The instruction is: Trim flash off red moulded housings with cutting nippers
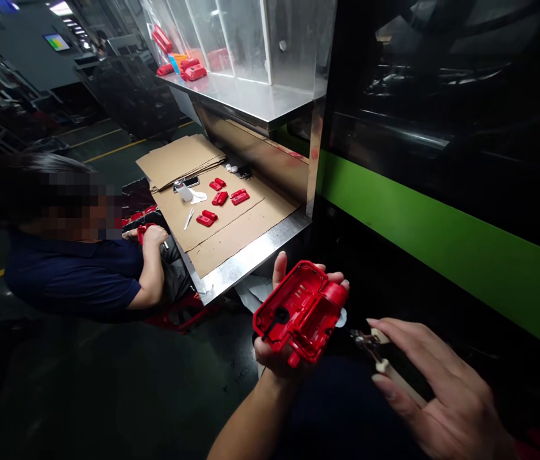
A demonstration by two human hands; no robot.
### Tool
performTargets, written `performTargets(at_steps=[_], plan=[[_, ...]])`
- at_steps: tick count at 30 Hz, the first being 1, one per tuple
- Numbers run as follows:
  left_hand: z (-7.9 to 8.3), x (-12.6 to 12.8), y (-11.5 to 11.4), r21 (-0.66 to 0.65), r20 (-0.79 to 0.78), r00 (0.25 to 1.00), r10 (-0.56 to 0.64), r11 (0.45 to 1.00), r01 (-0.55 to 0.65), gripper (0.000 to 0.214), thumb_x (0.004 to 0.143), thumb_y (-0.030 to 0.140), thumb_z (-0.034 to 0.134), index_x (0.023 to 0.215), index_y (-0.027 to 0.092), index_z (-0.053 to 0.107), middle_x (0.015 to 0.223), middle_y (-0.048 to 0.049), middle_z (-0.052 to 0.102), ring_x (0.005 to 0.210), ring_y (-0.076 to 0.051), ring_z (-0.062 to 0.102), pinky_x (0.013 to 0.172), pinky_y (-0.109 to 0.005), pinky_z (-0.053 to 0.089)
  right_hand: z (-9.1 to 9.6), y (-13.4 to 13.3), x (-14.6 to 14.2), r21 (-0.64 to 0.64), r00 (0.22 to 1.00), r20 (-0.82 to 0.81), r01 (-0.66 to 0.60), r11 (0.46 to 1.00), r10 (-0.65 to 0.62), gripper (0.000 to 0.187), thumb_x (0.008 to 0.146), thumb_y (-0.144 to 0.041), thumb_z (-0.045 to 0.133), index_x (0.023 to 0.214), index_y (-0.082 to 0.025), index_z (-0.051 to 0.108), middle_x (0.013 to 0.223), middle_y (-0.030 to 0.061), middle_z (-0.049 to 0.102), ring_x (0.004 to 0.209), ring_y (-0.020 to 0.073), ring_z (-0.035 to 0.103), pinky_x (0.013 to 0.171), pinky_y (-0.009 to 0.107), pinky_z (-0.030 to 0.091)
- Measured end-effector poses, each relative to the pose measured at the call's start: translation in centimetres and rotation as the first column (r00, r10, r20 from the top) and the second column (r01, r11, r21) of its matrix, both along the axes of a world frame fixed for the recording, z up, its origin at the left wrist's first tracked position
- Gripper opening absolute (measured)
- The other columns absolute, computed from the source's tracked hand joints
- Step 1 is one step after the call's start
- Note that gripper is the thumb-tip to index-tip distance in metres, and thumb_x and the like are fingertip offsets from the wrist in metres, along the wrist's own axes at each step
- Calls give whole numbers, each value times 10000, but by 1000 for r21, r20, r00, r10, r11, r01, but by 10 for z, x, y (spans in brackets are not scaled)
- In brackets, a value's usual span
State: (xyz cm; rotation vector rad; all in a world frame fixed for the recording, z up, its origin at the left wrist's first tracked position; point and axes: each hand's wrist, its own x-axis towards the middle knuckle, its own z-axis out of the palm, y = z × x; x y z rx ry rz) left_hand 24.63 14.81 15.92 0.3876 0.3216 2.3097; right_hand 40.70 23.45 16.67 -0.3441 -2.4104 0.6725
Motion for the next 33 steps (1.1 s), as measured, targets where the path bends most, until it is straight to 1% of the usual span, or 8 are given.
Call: performTargets(at_steps=[2, 5, 10, 16, 23, 26, 30, 33], plan=[[-1, 2, -2, -8, -44, 999, 24, 1000, -24, 939, 667, 593, 846, 1452, 273, 441, 1326, -119, 612, 1242, -352, 579, 1141, -523, 414, 4, 0, -3, 55, 1000, -2, -27, 998, 27, 426, 942, -268, 614, 1305, -55, 546, 1204, 147, 609, 1149, 218, 570, 982, 320, 473], [-5, 4, -5, -28, -120, 991, 63, 997, -67, 930, 681, 599, 835, 1460, 295, 427, 1342, -107, 597, 1258, -351, 566, 1140, -513, 420, 6, 0, -4, 79, 999, 11, -37, 996, 37, 418, 939, -265, 621, 1279, -31, 560, 1183, 155, 616, 1139, 217, 568, 971, 327, 472], [-13, 3, -11, -99, -301, 951, 69, 990, -103, 994, 641, 655, 834, 1477, 384, 369, 1422, -89, 511, 1322, -379, 499, 1144, -548, 398, 3, -2, 1, 88, 999, 18, -37, 995, 35, 405, 938, -256, 624, 1279, -45, 562, 1178, 142, 621, 1131, 212, 563, 965, 333, 467], [-9, 6, -9, -93, -384, 910, 156, 974, -206, 958, 630, 642, 829, 1447, 360, 414, 1371, -121, 504, 1262, -378, 537, 1081, -528, 443, 3, -3, 4, 118, 999, 49, -27, 993, 21, 409, 934, -268, 633, 1280, -63, 558, 1172, 128, 625, 1123, 215, 554, 961, 342, 452], [-10, 6, -13, -153, -497, 852, 164, 950, -272, 904, 631, 654, 822, 1422, 427, 449, 1325, -116, 513, 1184, -416, 578, 1039, -626, 445, 4, -1, 7, 204, 984, 178, -38, 978, 1, 435, 952, -334, 597, 1308, -93, 538, 1217, 124, 608, 1115, 243, 528, 944, 388, 418], [-15, 6, -11, -152, -510, 840, 184, 942, -298, 912, 635, 658, 819, 1429, 413, 443, 1318, -123, 513, 1179, -420, 579, 1064, -656, 402, 4, 2, 5, 228, 985, 170, -48, 973, 9, 353, 946, -290, 615, 1242, -104, 569, 1128, 109, 637, 1009, 218, 556, 878, 375, 424], [-22, 5, -8, -176, -487, 858, 165, 943, -281, 955, 620, 659, 826, 1445, 404, 417, 1305, -117, 508, 1180, -406, 573, 1075, -640, 398, 0, 4, 1, 229, 992, 126, -46, 972, 17, 252, 936, -222, 640, 1163, -123, 592, 958, 70, 667, 817, 169, 580, 780, 344, 448], [-26, 4, -7, -161, -390, 906, 167, 956, -246, 976, 607, 649, 838, 1447, 407, 405, 1327, -105, 510, 1202, -387, 563, 1103, -625, 381, -8, 2, -1, 126, 999, 54, -9, 992, 2, 256, 926, -230, 649, 1165, -155, 596, 977, 63, 680, 856, 180, 620, 787, 329, 500]])
